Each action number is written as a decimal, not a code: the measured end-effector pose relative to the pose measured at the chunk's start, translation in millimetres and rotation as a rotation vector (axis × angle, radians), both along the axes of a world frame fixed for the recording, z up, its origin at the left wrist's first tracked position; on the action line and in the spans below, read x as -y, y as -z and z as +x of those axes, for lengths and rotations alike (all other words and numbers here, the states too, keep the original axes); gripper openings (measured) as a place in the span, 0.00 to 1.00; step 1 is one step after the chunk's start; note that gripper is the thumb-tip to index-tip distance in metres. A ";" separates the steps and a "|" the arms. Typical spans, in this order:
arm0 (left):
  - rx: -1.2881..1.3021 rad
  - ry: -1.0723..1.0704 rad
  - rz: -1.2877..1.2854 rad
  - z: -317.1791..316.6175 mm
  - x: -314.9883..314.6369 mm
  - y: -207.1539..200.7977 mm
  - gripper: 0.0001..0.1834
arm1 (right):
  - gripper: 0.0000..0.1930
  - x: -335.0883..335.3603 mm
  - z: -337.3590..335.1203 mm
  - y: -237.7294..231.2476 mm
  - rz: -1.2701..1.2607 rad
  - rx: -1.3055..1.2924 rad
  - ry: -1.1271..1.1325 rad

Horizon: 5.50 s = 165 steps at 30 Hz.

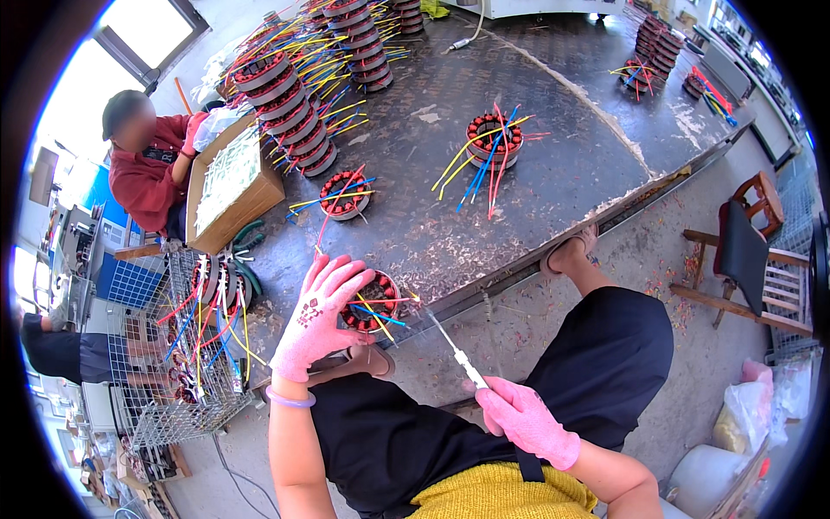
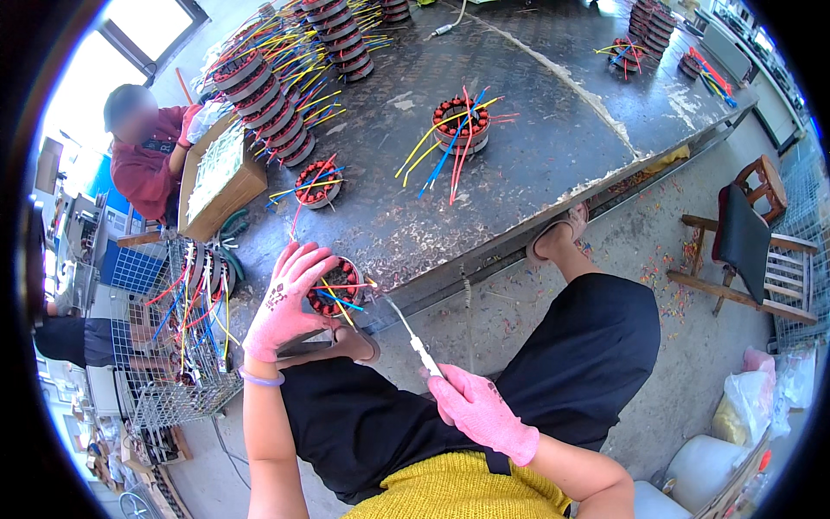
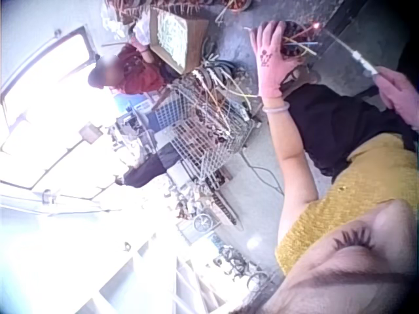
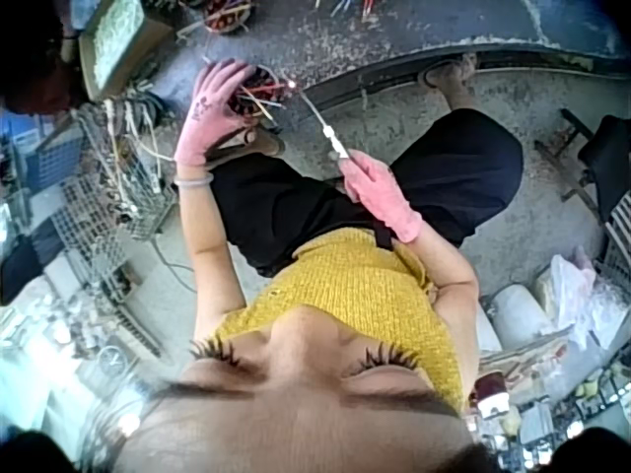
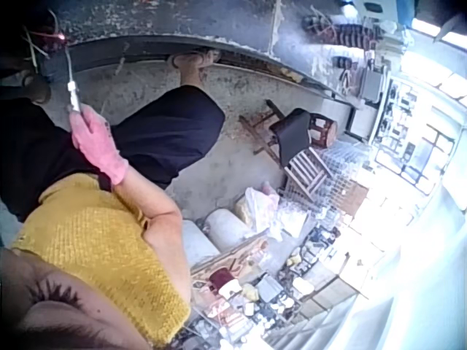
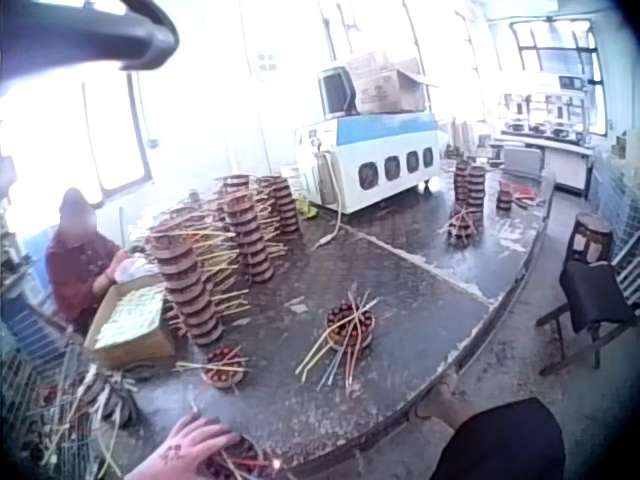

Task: The person uses a handheld heat tool to fuse wire connections on electrical motor components while wearing gloves.

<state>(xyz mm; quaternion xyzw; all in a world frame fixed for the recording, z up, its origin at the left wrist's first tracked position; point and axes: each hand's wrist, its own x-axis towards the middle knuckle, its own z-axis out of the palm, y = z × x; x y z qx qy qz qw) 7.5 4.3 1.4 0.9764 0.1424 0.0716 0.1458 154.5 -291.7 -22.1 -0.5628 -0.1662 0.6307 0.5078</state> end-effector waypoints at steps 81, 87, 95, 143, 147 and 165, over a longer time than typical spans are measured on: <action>0.015 0.008 -0.018 0.7 0.4 -3.2 0.50 | 0.20 -2.4 0.2 -5.2 -0.004 -0.010 0.023; 0.020 0.012 -0.008 0.7 -0.2 -1.6 0.50 | 0.20 -2.6 0.1 -2.3 0.017 0.032 -0.004; 0.014 0.012 -0.020 1.0 0.4 0.9 0.49 | 0.20 0.0 -0.1 -0.6 0.015 0.021 0.006; 0.210 -0.590 0.023 84.0 -119.8 19.7 0.48 | 0.16 64.4 84.9 -6.9 0.158 0.120 0.490; 0.157 -0.553 0.055 81.4 -118.9 19.3 0.52 | 0.16 61.3 80.5 -11.5 0.132 0.144 0.485; -0.160 -0.327 0.073 82.0 -139.6 4.7 0.68 | 0.17 58.5 76.0 -9.9 0.165 0.170 0.469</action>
